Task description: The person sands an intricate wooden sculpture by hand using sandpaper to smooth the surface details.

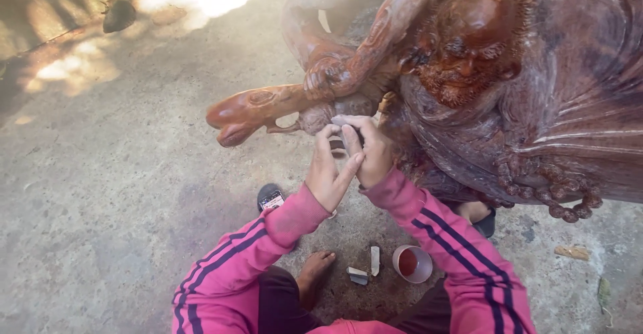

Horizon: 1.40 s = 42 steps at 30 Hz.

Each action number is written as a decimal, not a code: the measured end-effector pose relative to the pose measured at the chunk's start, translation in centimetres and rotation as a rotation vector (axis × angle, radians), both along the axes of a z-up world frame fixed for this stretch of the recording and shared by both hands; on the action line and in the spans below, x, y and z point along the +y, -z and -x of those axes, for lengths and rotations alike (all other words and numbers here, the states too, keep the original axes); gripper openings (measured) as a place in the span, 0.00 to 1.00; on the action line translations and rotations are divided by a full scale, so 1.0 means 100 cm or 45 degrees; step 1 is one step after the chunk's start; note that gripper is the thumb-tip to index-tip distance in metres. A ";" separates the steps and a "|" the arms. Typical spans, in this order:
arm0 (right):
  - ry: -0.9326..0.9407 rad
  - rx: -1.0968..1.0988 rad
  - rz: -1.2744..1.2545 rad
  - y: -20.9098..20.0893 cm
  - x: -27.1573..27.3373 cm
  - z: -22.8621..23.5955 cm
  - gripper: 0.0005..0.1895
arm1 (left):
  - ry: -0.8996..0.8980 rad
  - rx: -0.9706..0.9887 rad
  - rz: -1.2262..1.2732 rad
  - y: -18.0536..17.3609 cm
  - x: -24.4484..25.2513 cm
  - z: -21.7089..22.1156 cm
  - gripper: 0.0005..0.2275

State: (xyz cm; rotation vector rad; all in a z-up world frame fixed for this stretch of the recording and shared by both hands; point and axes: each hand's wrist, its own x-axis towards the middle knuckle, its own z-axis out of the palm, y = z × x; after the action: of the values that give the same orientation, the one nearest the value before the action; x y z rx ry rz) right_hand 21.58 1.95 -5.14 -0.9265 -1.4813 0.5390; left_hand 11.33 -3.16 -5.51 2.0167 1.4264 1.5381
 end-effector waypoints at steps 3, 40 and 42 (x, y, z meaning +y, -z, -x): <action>-0.255 -0.223 -0.161 0.003 0.002 -0.025 0.10 | 0.088 -0.356 0.361 0.024 0.011 -0.003 0.29; 0.472 -0.504 -0.847 -0.029 0.082 -0.121 0.13 | -0.903 1.325 -0.911 -0.012 0.080 0.024 0.07; 0.480 -0.502 -0.834 -0.027 0.081 -0.122 0.13 | -0.881 1.356 -0.838 -0.011 0.081 0.028 0.07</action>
State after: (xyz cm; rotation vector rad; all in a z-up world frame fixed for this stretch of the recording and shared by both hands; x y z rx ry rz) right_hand 33.80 10.03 -2.49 -0.7720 -1.6246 -0.4156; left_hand 8.56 4.96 -4.42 3.2744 2.4145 1.2164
